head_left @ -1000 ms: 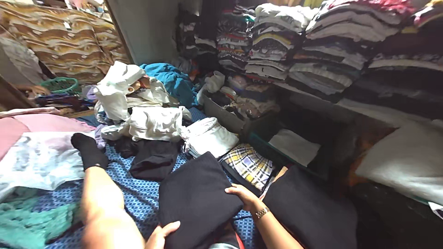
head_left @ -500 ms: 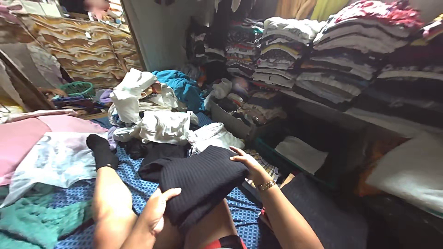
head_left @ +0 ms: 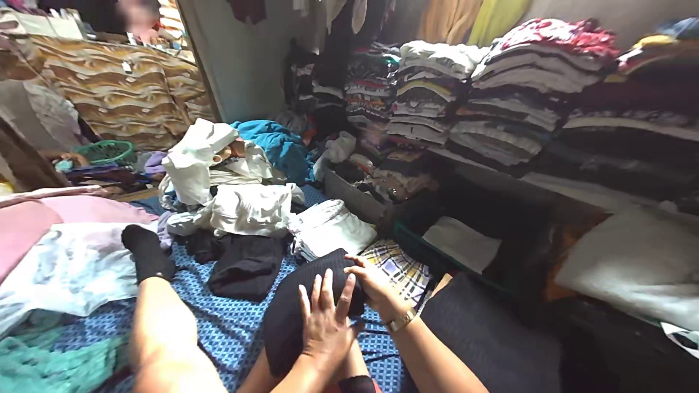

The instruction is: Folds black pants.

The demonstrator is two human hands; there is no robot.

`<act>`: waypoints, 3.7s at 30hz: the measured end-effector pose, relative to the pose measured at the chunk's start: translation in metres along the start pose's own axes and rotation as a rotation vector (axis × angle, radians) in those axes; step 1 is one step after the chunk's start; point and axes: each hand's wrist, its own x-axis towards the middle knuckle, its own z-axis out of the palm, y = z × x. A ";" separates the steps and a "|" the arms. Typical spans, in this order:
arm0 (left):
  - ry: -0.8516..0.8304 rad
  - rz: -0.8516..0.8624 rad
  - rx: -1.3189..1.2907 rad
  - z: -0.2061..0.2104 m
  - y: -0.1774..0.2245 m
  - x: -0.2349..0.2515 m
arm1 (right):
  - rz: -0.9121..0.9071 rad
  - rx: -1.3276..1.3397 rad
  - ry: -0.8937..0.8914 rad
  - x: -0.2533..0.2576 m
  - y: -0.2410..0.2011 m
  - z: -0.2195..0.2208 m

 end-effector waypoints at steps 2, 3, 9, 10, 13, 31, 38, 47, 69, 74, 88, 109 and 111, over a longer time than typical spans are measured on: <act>0.101 0.039 -0.007 0.011 -0.005 0.008 | 0.000 0.043 0.005 -0.007 -0.001 0.004; 0.128 0.046 -0.027 0.011 -0.007 0.013 | -0.006 0.075 -0.006 -0.010 -0.001 0.004; 0.085 0.044 -0.175 -0.023 -0.024 0.056 | -0.242 0.210 -0.219 -0.025 -0.013 -0.009; 0.063 0.011 -0.221 -0.034 -0.026 0.066 | -0.319 0.182 -0.257 -0.029 -0.015 -0.012; 0.094 -0.113 -0.387 -0.070 -0.026 0.098 | -0.654 -0.007 -0.220 -0.039 -0.024 -0.017; -0.298 -1.526 -1.175 -0.026 -0.122 -0.018 | 0.037 -0.370 -0.027 -0.006 0.093 -0.041; -0.318 -1.441 -1.152 -0.035 -0.119 0.011 | -0.525 -0.611 -0.013 0.017 0.072 -0.033; -0.341 -1.406 -1.169 -0.020 -0.130 -0.015 | -0.115 -0.422 0.103 0.051 0.062 -0.018; -0.260 -1.404 -1.186 -0.033 -0.118 -0.008 | -0.424 -0.117 0.064 0.030 0.038 -0.014; -0.288 -1.414 -1.143 -0.031 -0.114 -0.003 | -0.091 -0.236 0.127 0.058 0.072 -0.026; -0.534 -1.331 -1.274 -0.053 -0.115 -0.031 | 0.295 -0.149 0.016 0.025 0.098 -0.044; -0.436 -1.444 -1.311 -0.047 -0.117 -0.038 | 0.263 -0.088 -0.038 0.029 0.114 -0.045; -0.503 -1.416 -1.355 -0.052 -0.118 -0.039 | 0.277 -0.082 -0.061 0.025 0.114 -0.048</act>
